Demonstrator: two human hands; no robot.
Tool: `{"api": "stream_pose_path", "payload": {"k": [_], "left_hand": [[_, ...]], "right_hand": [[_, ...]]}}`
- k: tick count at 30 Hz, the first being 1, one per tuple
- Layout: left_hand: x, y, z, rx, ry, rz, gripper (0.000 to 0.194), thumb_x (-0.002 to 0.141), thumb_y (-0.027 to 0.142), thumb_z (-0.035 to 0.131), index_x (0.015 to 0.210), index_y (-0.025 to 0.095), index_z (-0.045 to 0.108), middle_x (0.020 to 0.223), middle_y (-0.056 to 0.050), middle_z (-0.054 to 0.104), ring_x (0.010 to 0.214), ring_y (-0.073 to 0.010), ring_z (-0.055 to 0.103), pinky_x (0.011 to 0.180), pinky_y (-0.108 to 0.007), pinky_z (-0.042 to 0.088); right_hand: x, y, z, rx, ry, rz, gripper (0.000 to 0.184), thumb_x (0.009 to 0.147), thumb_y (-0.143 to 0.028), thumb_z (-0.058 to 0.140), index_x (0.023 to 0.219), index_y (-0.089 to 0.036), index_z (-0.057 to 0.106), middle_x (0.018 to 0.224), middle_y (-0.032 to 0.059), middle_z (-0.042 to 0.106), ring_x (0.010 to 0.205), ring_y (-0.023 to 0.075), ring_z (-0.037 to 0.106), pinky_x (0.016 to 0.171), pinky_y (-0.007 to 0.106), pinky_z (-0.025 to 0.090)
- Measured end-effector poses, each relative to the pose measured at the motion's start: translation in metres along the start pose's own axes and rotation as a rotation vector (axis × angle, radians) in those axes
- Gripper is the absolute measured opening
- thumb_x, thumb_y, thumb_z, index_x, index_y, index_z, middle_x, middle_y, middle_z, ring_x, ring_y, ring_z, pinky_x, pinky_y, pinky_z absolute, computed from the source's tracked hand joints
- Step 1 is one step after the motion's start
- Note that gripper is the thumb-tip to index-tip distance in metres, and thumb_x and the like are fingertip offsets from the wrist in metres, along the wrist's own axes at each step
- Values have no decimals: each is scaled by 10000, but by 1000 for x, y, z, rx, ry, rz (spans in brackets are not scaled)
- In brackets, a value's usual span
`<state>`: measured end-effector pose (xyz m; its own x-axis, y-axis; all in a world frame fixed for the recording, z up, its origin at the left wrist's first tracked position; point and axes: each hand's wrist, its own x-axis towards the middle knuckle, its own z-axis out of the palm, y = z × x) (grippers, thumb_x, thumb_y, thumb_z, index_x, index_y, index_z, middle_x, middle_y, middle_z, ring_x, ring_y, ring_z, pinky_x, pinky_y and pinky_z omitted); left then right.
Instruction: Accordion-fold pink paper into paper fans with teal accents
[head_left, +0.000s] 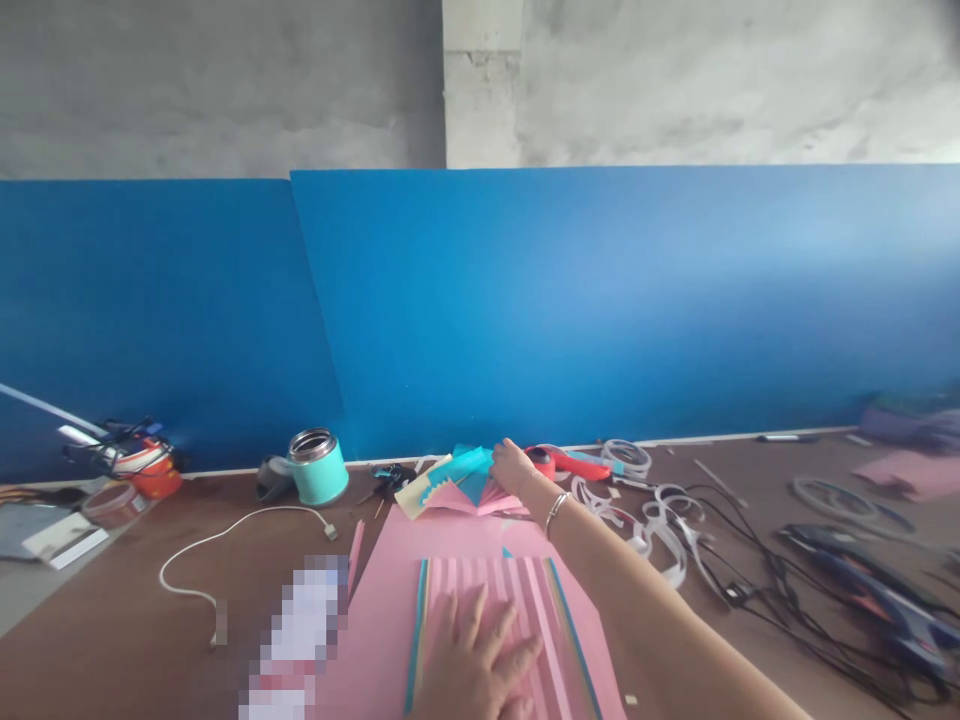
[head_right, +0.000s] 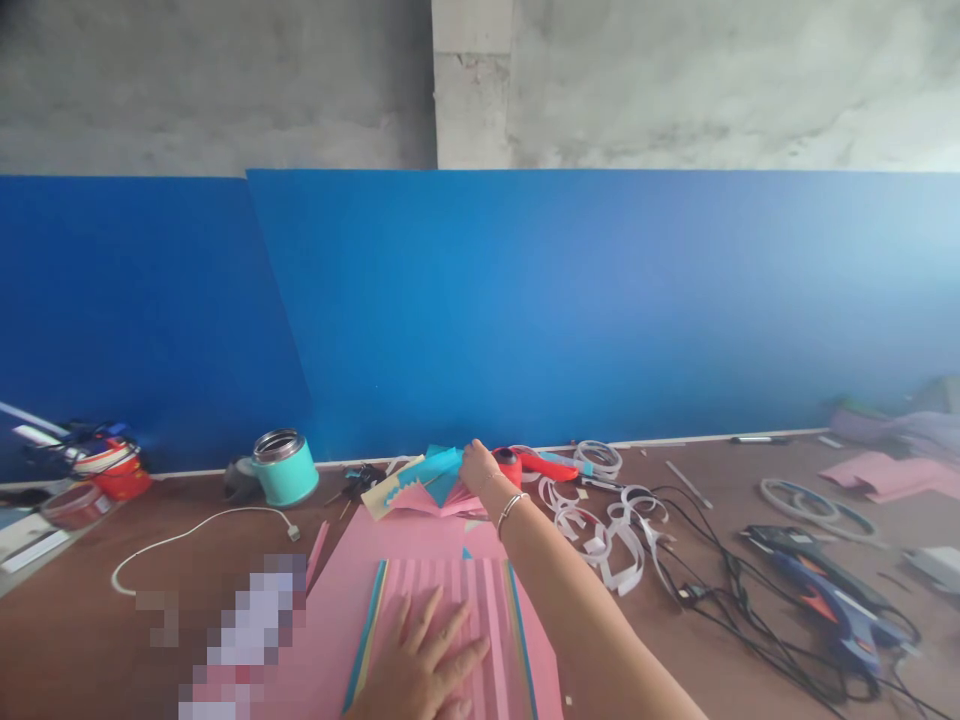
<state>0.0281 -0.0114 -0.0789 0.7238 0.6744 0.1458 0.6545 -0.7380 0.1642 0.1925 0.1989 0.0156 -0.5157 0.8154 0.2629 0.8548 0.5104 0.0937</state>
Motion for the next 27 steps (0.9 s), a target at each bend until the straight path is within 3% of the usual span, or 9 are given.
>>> {"api": "stream_pose_path", "payload": {"k": [3,7,9,12,17,21,22,24,27], "left_hand": [[0,0,1,3,10,3,655,902,476,470,1436,477,90,1535,22,220,1344,-440,288,1020,-702,237],[0,2,-1,0,14,-22,704,891,472,491,1454,440,70,1544,-11,179,1356,-425,276,1022,-675,271],[0,4,-2,-7,14,-81,769,867,468,532,1476,367,73,1550,-71,148,1367,-411,261,1043,-627,288],[-1,7,-4,-17,49,-179,886,794,531,602,1490,287,113,1552,-121,131,1382,-428,200,1067,-611,265],[-3,9,2,-12,127,-450,1157,540,609,761,1483,248,196,1563,-135,50,1350,-547,-45,1010,-746,176],[-4,4,3,-64,124,-465,1101,552,678,713,1454,198,304,1557,-154,62,1351,-541,-42,1016,-732,191],[-4,3,1,-73,137,-436,1076,581,710,673,1451,187,314,1554,-160,82,1361,-529,-15,1028,-728,172],[-5,2,-5,-93,163,-358,1009,664,739,580,1456,180,298,1546,-164,132,1384,-485,68,1054,-707,147],[-6,5,-14,-127,203,-322,979,696,690,591,1468,188,258,1532,-156,213,1387,-430,189,1073,-657,201]], "right_hand": [[3,-4,-6,-50,-51,-63,277,931,-330,535,1170,-194,563,1204,76,569,1001,201,590,845,398,515],[13,-8,-22,-87,-23,-63,268,923,-308,547,1153,-172,572,1183,83,581,1027,215,579,878,424,491],[18,-6,-32,-86,16,-19,180,882,-112,523,1009,-147,645,1037,135,651,1102,277,522,951,444,402],[21,2,-52,-57,91,72,275,817,-10,445,933,-145,654,918,165,668,1060,316,509,932,460,345],[11,2,-85,89,275,200,260,859,-67,363,956,-114,600,932,178,634,969,291,523,862,417,347],[-17,-31,-87,304,369,256,231,929,-226,352,1016,-147,551,887,83,633,793,186,567,721,295,425],[-28,-42,-82,413,377,261,252,942,-268,335,1022,-155,545,843,54,629,729,160,569,659,264,434],[-52,-65,-71,1107,362,285,226,888,-362,484,931,-159,574,735,19,612,650,149,560,587,249,428],[-88,-91,-51,1729,212,446,257,726,-390,711,763,-165,591,655,-22,570,589,111,536,577,226,425]]}}
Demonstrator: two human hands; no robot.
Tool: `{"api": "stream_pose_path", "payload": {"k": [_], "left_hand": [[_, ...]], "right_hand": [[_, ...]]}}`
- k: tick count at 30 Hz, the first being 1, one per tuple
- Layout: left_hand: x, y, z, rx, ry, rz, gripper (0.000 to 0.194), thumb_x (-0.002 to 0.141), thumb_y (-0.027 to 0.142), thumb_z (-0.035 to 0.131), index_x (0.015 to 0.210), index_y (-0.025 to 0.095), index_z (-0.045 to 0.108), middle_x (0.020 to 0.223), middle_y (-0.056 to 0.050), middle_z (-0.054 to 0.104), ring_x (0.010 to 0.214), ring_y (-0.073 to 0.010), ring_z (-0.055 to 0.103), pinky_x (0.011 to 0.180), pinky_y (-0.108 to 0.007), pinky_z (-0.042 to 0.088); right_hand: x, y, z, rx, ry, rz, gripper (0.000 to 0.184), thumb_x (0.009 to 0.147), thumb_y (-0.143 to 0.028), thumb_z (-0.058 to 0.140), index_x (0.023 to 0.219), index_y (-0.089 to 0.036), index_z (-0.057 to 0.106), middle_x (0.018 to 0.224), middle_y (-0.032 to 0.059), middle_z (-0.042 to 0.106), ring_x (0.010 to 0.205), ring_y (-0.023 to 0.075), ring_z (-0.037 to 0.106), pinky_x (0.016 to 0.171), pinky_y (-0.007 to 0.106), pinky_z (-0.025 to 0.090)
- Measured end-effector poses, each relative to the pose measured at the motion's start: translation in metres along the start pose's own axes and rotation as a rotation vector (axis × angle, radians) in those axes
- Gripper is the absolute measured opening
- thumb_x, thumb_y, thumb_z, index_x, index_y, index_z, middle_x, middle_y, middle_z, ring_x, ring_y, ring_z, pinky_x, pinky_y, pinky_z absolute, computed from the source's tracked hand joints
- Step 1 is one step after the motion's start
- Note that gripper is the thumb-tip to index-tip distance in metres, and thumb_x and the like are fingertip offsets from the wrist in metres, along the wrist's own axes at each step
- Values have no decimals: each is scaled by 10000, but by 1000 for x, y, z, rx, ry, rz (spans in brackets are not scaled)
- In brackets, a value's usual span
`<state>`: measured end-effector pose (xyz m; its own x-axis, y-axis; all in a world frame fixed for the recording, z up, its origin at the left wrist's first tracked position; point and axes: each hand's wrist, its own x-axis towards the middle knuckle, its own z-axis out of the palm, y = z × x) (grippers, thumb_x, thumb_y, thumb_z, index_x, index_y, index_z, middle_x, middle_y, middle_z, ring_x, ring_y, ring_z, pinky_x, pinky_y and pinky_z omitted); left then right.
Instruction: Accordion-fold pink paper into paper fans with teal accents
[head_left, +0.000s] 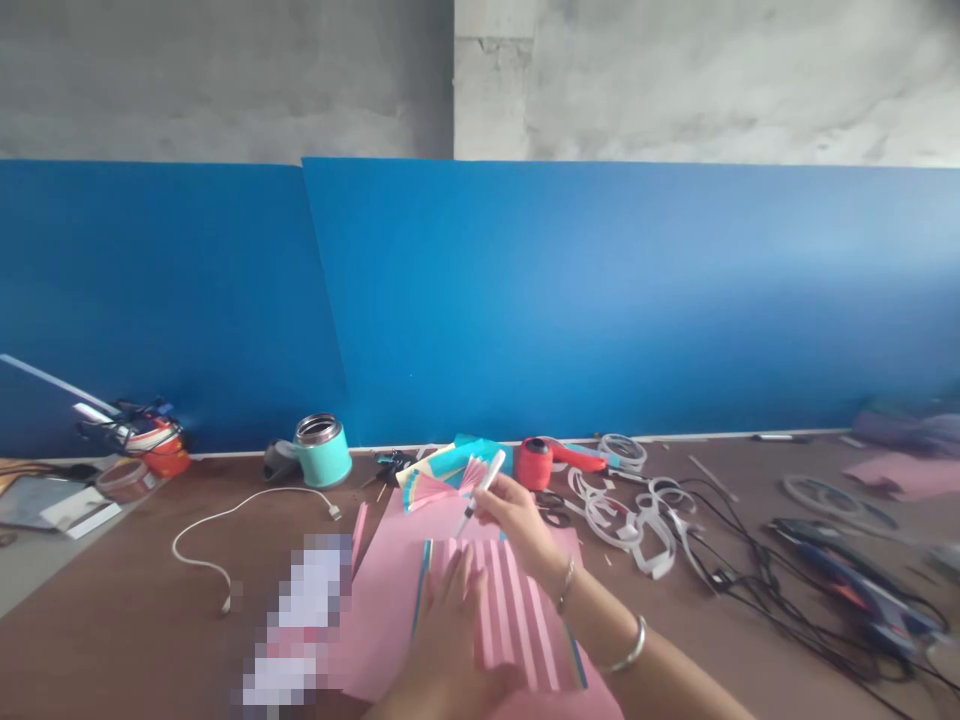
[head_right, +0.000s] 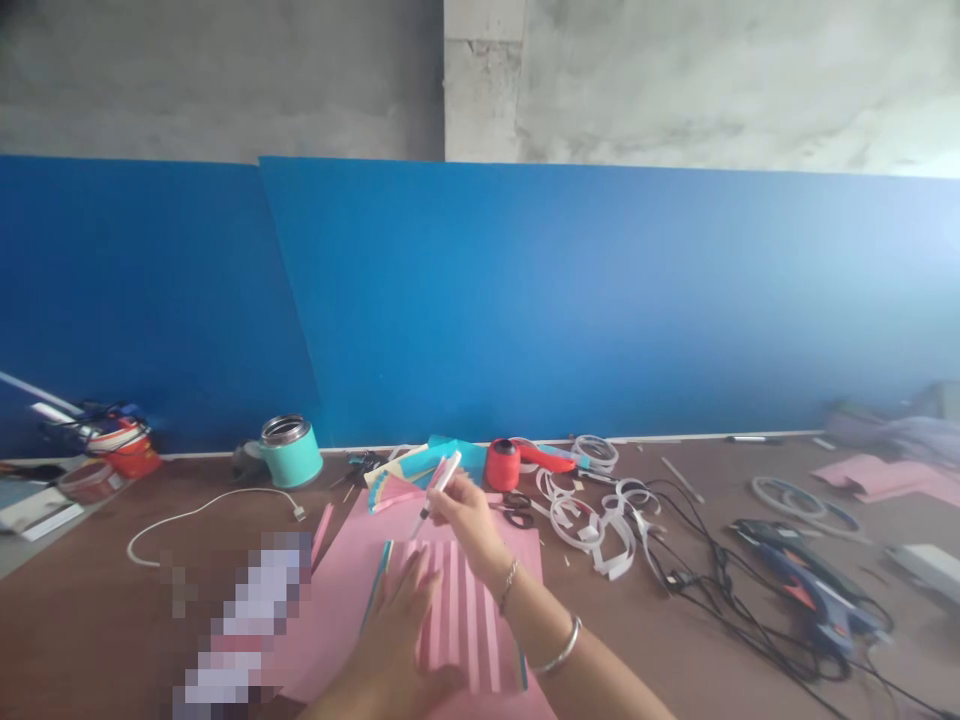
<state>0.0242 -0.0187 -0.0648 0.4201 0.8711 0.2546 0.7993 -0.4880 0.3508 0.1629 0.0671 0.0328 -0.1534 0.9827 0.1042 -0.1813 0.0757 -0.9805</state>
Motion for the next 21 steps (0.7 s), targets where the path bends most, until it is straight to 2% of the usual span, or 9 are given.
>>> {"api": "stream_pose_path", "payload": {"k": [2,6,8,10,12,14,16,18,21], "left_hand": [[0,4,-5,-22,23,1,989,664,617,670,1465,206,262,1523,-142,256,1378,-412,237,1068,-623,261],[3,10,-14,-77,28,41,942,618,495,763,1423,238,349,1494,-126,340,1353,-389,313,1050,-594,330],[6,11,-19,-125,52,50,720,679,413,740,1328,241,479,1425,-117,451,1311,-357,398,1033,-552,382],[9,10,-24,-191,138,14,424,784,291,644,1197,232,569,1296,-108,572,1215,-289,517,979,-466,461],[13,9,-28,-235,282,-53,283,843,227,555,1125,215,568,1135,-102,640,1084,-240,601,888,-403,518],[14,7,-34,-211,402,-73,237,866,271,544,1092,203,538,1003,-89,648,962,-234,628,804,-398,533],[15,6,-41,-134,471,-59,191,879,338,542,1007,196,533,887,-67,632,831,-230,625,719,-389,523],[15,7,-50,-54,497,-49,170,909,362,495,905,195,523,793,-45,605,718,-212,599,644,-357,492],[15,11,-58,31,475,16,197,954,328,394,905,194,529,777,-43,597,706,-211,582,631,-334,451]], "right_hand": [[-17,16,-1,357,64,240,305,630,-360,799,735,-178,579,640,-38,554,587,96,533,576,208,431],[-27,35,-10,525,117,387,333,628,-384,789,670,-198,516,583,-38,526,557,117,544,614,269,489],[-26,37,-16,598,151,420,313,638,-350,780,667,-204,505,572,-45,517,558,117,541,647,286,500],[-26,36,-21,587,167,408,299,649,-338,760,659,-206,491,564,-55,498,553,110,523,654,284,489],[-30,31,-23,502,146,355,302,637,-334,747,639,-206,474,553,-61,473,541,104,491,619,265,455],[-36,23,-23,387,96,273,290,621,-307,735,624,-203,464,546,-65,453,533,97,451,574,239,397],[-44,14,-21,279,42,174,255,635,-260,697,605,-197,451,541,-68,435,533,87,410,552,223,340],[-50,5,-20,184,16,108,221,656,-240,649,586,-193,445,524,-67,424,527,84,387,543,222,311],[-58,-6,-16,75,-40,85,179,710,-279,614,625,-193,482,519,-55,461,525,94,406,540,229,310]]}}
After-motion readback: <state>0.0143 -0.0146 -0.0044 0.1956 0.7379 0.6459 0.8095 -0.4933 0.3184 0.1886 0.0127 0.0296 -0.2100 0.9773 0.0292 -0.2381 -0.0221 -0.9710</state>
